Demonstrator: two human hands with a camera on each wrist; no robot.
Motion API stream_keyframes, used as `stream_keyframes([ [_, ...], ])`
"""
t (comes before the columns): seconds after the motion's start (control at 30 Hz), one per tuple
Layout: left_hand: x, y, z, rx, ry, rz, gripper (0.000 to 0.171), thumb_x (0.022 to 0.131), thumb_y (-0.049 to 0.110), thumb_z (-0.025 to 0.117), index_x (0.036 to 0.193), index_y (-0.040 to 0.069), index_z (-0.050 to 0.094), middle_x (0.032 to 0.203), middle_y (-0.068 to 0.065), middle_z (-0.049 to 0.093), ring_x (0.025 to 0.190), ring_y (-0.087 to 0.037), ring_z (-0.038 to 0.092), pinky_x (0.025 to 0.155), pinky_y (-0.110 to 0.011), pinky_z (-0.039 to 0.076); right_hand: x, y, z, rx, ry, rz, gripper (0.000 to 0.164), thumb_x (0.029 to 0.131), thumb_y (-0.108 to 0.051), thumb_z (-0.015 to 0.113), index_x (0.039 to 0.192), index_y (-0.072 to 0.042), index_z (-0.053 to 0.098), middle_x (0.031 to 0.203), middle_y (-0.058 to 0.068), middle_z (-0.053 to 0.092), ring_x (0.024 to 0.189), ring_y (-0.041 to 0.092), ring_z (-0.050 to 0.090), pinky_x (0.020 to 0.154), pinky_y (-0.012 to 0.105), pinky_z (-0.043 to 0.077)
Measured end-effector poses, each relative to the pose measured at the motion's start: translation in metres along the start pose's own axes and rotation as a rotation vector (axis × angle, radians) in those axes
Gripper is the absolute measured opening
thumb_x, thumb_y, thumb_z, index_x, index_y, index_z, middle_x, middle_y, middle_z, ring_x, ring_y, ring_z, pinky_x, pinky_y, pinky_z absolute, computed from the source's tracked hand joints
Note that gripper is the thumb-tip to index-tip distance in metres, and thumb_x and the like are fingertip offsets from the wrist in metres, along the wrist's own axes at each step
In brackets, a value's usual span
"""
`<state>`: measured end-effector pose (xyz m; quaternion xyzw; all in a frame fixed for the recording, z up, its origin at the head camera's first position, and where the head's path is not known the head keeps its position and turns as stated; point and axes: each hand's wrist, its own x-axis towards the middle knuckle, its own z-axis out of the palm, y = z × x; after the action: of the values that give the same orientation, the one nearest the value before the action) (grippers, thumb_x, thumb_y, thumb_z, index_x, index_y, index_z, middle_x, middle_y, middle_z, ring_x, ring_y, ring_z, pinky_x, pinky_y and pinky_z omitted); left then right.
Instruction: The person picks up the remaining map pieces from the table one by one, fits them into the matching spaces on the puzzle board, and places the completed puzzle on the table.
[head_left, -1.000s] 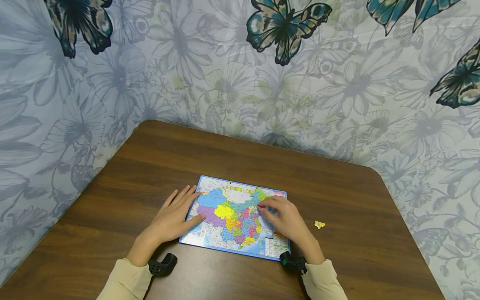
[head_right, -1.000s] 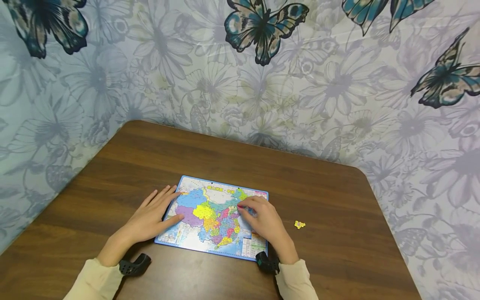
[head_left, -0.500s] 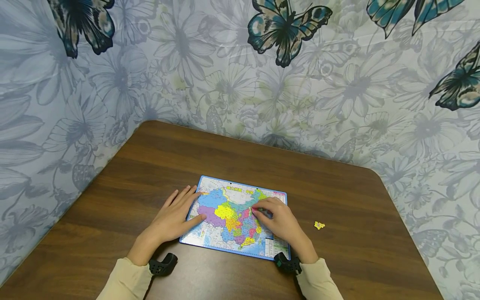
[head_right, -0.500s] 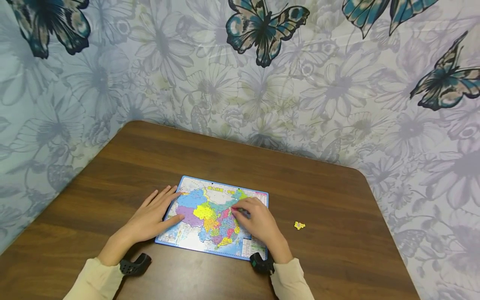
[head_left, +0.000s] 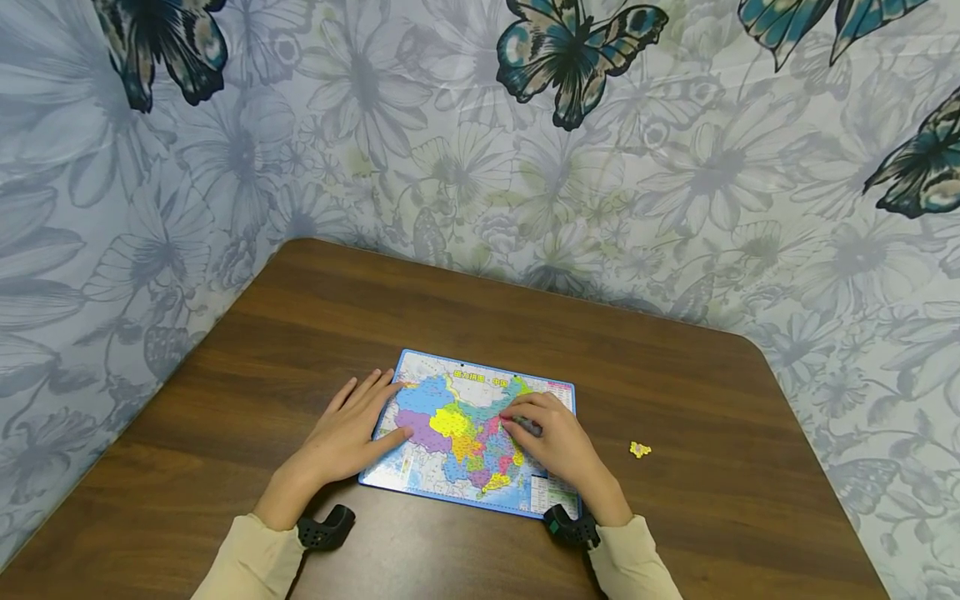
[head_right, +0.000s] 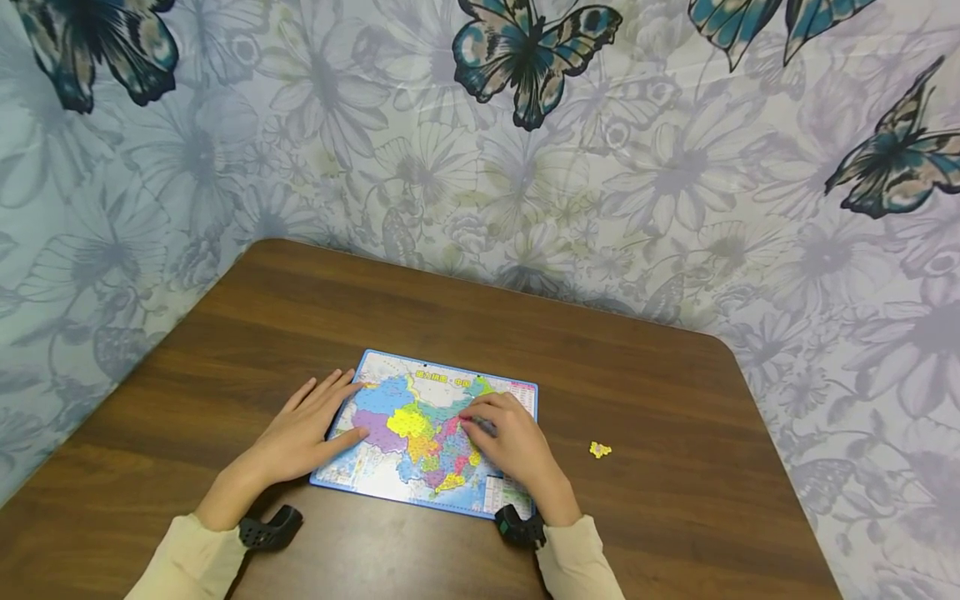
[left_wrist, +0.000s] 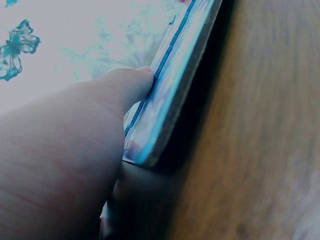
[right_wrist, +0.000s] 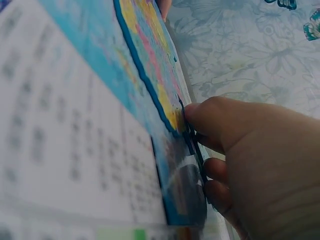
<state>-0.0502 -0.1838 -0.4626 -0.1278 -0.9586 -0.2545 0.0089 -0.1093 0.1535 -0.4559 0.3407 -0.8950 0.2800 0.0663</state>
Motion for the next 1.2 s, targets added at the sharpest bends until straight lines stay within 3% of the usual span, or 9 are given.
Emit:
stream_keyframes([
  [0.37, -0.0006, 0.0015, -0.0012, -0.008, 0.007, -0.002, 0.077, 0.097, 0.055, 0.062, 0.157, 0.010, 0.043, 0.167, -0.017, 0.032, 0.157, -0.037, 0.023, 0.127, -0.059, 0.009, -0.0010, 0.0026, 0.0043, 0.024, 0.042, -0.037, 0.014, 0.093, -0.020, 0.079, 0.106, -0.021, 0.080, 0.112, -0.007, 0.070, 0.095, 0.010, 0.058, 0.071, 0.025, 0.050],
  [0.83, 0.0000, 0.0020, -0.0011, -0.008, -0.006, -0.014, 0.077, 0.097, 0.054, 0.063, 0.157, 0.010, 0.043, 0.167, -0.017, 0.031, 0.158, -0.037, 0.022, 0.127, -0.059, 0.008, -0.0004, 0.0029, 0.0070, 0.039, 0.043, 0.006, 0.011, 0.095, -0.020, 0.076, 0.105, -0.020, 0.081, 0.108, -0.006, 0.068, 0.092, 0.009, 0.054, 0.073, 0.027, 0.049],
  [1.2, 0.0008, 0.0022, -0.0014, -0.008, -0.010, -0.017, 0.077, 0.097, 0.054, 0.062, 0.157, 0.010, 0.043, 0.167, -0.017, 0.031, 0.158, -0.037, 0.022, 0.127, -0.059, 0.008, 0.0001, 0.0031, 0.0060, 0.023, 0.069, -0.055, 0.013, 0.094, -0.014, 0.077, 0.105, -0.016, 0.082, 0.109, -0.004, 0.069, 0.098, 0.014, 0.059, 0.077, 0.031, 0.052],
])
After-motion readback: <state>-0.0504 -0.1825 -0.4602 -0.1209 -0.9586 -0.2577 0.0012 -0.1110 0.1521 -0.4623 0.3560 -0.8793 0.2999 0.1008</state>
